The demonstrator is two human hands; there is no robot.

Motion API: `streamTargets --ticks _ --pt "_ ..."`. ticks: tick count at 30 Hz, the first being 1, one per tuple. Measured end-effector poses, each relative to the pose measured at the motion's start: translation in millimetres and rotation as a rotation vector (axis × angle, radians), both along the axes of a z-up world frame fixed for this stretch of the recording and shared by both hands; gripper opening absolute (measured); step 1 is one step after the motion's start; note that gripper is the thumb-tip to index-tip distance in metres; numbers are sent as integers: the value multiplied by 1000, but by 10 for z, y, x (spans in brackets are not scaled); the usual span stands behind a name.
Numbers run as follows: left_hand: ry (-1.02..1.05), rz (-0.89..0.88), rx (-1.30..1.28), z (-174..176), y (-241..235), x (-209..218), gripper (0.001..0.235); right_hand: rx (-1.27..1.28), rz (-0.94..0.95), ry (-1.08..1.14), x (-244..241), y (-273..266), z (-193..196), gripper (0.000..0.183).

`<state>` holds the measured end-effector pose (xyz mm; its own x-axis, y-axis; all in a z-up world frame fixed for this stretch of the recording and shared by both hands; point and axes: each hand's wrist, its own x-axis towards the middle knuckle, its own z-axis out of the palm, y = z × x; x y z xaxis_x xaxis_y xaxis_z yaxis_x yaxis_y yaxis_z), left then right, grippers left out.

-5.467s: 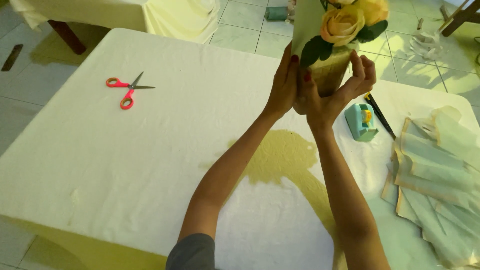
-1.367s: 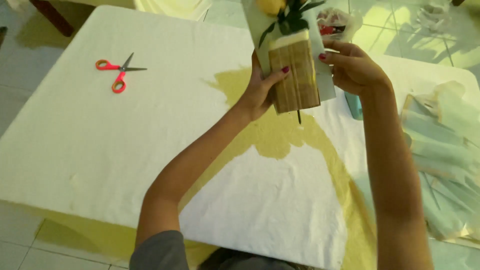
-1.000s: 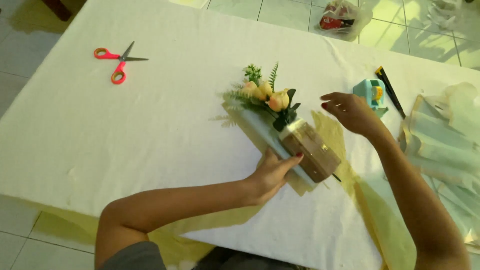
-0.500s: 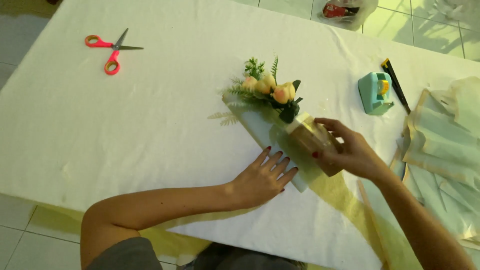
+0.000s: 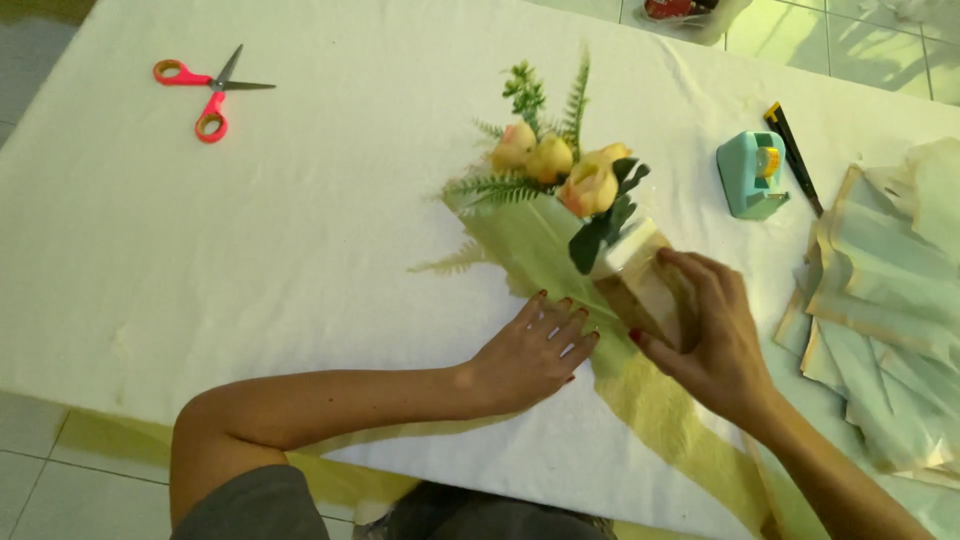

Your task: The person wraps a bouquet of yellow roses in paper and adhesive tape.

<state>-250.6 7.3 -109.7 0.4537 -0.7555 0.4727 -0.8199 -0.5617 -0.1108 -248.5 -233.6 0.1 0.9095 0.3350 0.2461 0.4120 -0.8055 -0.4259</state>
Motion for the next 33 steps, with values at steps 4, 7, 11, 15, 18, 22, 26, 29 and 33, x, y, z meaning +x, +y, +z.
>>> streamTargets --ticks 4,7,11,15,18,22,26,29,33 --pt "-34 -25 -101 130 9 -15 42 -51 83 -48 -29 -44 -399 84" --pt "-44 7 -86 101 21 -30 36 -95 32 -12 -39 -29 -524 87" --pt "-44 -17 -141 77 16 -23 33 -136 33 -86 -45 -25 -556 89" --pt "-73 -7 -155 158 41 -23 23 -144 47 -125 -46 57 -469 86" --pt "-30 -8 -153 123 30 -38 28 -151 -21 -106 -74 28 -550 87" --pt "48 -36 -170 179 80 -6 55 -173 23 -140 -38 5 -564 88" --pt "16 -10 -150 179 91 11 42 -167 34 -145 -16 35 -523 86" --pt "25 -17 -119 165 102 -1 37 -205 49 -157 -10 -1 -525 86" --pt "-20 -16 -158 193 100 -10 17 -257 54 -121 -5 -17 -514 87"
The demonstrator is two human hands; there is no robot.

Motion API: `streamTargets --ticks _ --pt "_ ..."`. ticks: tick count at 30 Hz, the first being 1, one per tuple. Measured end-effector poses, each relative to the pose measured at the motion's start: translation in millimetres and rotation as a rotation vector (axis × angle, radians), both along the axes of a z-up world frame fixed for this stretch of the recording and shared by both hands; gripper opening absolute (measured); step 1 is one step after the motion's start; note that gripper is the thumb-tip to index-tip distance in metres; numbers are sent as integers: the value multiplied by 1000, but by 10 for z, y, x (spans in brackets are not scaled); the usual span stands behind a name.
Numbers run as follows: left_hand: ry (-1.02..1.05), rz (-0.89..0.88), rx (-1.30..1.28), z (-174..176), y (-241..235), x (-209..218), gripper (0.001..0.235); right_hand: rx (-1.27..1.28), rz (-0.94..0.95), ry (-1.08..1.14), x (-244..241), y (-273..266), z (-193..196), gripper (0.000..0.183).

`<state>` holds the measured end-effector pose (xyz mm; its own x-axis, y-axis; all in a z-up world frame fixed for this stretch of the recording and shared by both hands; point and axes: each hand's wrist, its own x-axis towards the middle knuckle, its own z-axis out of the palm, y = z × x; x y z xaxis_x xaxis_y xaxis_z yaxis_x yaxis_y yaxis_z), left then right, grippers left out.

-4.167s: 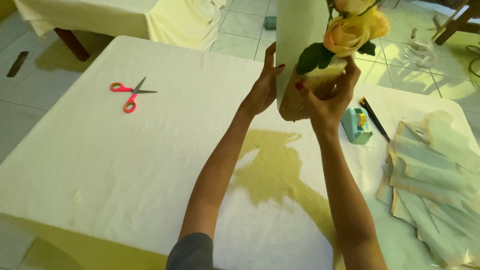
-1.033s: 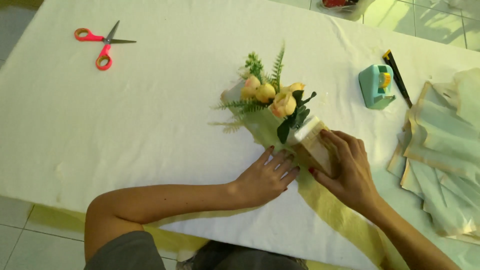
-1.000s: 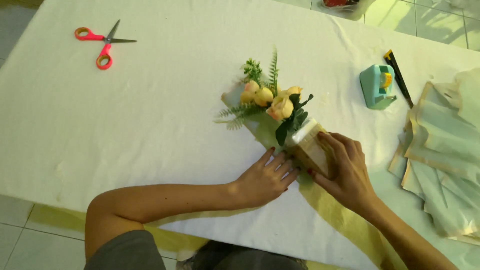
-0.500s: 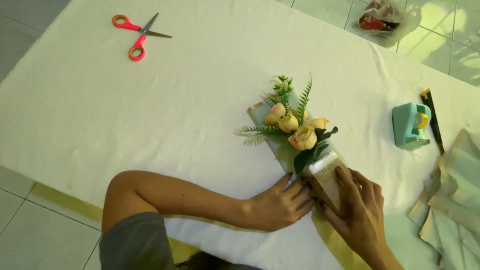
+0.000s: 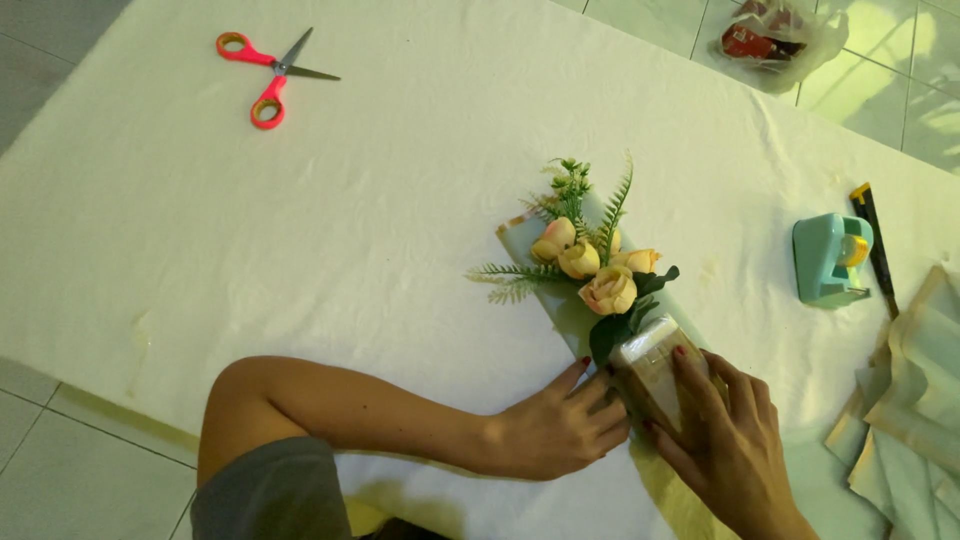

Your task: The person wraps a bouquet of yellow roses in paper and adhesive tape.

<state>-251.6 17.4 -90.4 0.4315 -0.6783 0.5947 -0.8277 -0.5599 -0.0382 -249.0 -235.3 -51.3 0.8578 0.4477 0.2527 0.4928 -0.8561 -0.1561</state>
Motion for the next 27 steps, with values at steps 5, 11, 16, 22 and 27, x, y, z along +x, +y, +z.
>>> streamTargets --ticks 5,11,16,22,27 --pt "8 -4 -4 -34 -11 -15 20 -11 -47 36 -46 52 11 89" --pt "8 3 21 -60 -22 -1 21 15 -28 -17 -41 78 -12 85" --pt "-6 -13 22 -43 -13 15 20 11 -39 -9 -45 66 -27 85" --pt "-142 -13 -83 20 -46 193 13 -58 -76 5 -63 70 7 90" --pt "-226 -188 -70 32 -51 331 34 -60 -125 241 -59 92 174 68"
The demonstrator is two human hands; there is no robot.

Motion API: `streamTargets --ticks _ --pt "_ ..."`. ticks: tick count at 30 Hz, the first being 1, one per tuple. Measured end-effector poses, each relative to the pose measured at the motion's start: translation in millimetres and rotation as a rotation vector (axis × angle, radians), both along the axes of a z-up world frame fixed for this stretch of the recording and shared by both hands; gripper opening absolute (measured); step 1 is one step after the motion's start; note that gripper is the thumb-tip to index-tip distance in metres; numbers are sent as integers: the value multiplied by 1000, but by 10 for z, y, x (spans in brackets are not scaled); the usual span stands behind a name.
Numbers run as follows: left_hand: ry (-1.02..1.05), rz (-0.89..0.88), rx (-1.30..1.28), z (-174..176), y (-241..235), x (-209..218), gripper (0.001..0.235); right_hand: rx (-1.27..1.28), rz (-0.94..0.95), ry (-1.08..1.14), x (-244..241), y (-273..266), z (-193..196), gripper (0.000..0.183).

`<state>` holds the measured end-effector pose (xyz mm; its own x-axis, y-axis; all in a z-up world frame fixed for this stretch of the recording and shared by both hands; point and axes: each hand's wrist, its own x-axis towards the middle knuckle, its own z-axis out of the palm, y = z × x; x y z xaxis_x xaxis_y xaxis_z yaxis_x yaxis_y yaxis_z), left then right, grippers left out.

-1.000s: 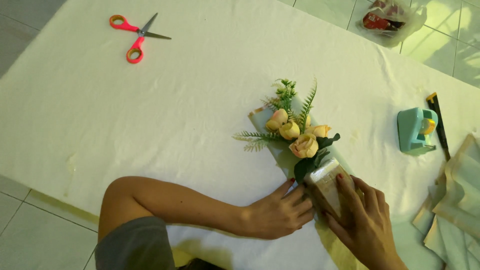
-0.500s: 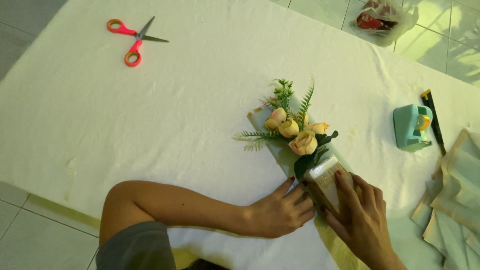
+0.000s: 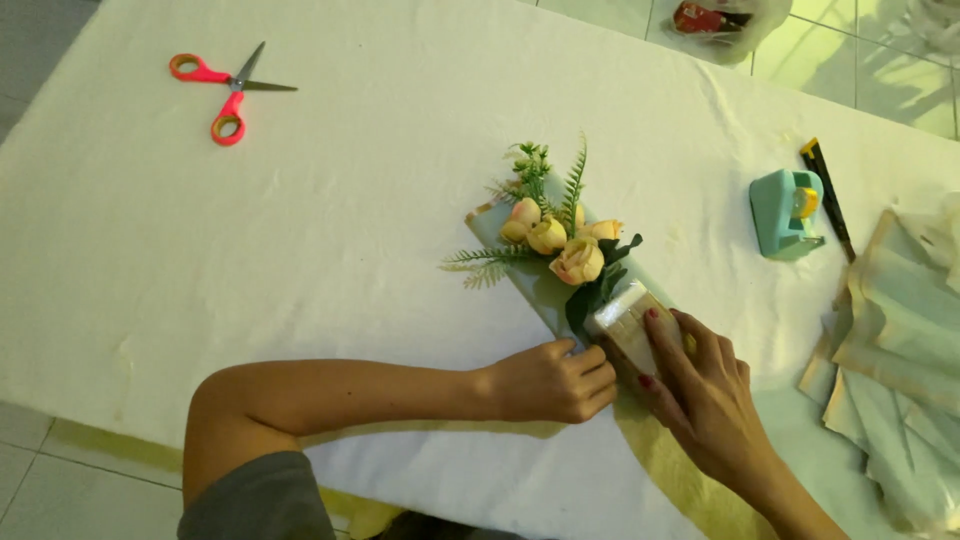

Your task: The person wraps a bouquet of yellow roses in paper and adhesive tape.

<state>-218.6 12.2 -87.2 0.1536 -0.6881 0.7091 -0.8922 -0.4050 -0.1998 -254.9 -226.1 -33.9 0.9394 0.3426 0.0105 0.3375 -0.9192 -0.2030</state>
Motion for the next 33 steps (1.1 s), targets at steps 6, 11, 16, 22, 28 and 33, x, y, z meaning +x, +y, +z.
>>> streamTargets --ticks 6,11,16,22,28,33 --pt "-123 -137 18 -28 -75 97 40 199 -167 261 85 -18 99 63" --pt "-125 -208 0 -211 -130 82 23 223 -177 160 96 -129 1 80" --pt "-155 -211 9 -216 -146 98 22 313 -197 174 159 -135 -39 101" --pt "-173 -168 14 -206 -148 67 23 273 -141 139 151 -74 21 80" --pt "-160 -175 15 -318 -171 53 22 332 -142 135 185 -105 -36 78" --pt "-151 -172 9 -261 -160 59 23 313 -134 130 203 -130 -38 79"
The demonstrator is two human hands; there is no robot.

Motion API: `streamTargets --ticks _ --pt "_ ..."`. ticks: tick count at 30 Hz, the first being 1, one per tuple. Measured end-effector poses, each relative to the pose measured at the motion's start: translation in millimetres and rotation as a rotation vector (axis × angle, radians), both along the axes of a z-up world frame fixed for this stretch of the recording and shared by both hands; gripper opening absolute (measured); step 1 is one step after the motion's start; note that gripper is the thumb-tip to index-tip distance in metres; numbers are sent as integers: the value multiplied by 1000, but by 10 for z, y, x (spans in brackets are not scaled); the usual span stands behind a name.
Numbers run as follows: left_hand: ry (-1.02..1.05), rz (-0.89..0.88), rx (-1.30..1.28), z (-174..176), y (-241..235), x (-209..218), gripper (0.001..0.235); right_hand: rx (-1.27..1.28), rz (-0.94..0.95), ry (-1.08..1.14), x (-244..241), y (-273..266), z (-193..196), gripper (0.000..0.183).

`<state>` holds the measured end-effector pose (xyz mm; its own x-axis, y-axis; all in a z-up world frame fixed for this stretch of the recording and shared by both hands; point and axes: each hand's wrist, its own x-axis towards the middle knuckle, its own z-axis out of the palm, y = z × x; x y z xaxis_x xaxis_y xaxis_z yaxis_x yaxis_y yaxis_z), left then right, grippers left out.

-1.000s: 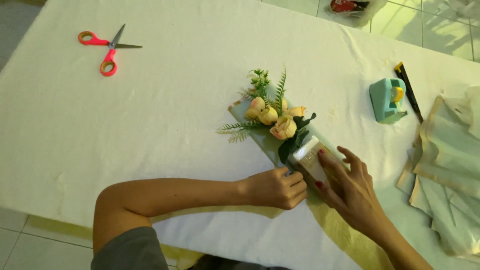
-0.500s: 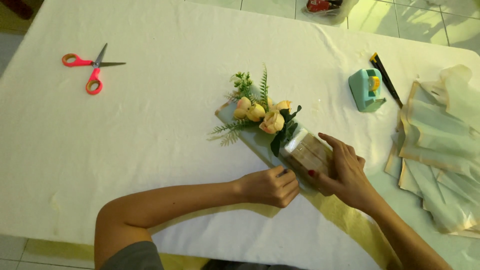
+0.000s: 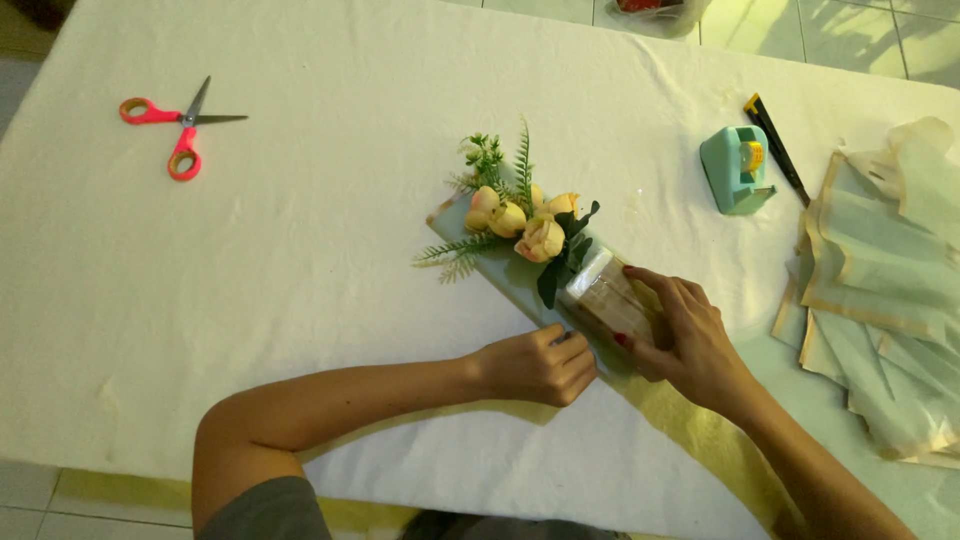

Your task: The person wraps a bouquet of yellow roses in paper and adhesive tape.

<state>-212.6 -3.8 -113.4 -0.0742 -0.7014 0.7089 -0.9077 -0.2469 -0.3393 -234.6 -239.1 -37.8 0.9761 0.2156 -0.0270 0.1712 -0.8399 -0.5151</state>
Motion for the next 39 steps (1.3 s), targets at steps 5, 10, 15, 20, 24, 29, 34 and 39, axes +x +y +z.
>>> streamTargets --ticks 5,10,15,20,24,29,34,39 --pt "54 -1 -19 123 45 113 25 25 5 -25 -8 45 75 77" --pt "62 9 -7 155 120 189 28 15 -4 1 -23 57 108 79" --pt "-32 -49 -9 187 76 265 28 1 -15 21 -28 19 50 79" --pt "-19 -37 -43 449 19 343 23 -16 -32 14 -15 26 10 81" --pt "17 -14 -40 369 -41 399 17 -26 -38 9 -5 12 -23 84" --pt "101 -8 -31 487 -150 522 8 25 -38 -34 -2 -31 -107 92" --pt "423 -35 250 625 -261 840 87 114 -64 -49 -40 -67 -178 106" --pt "996 -180 539 776 -406 1051 116 211 -57 -72 -54 -47 -191 101"
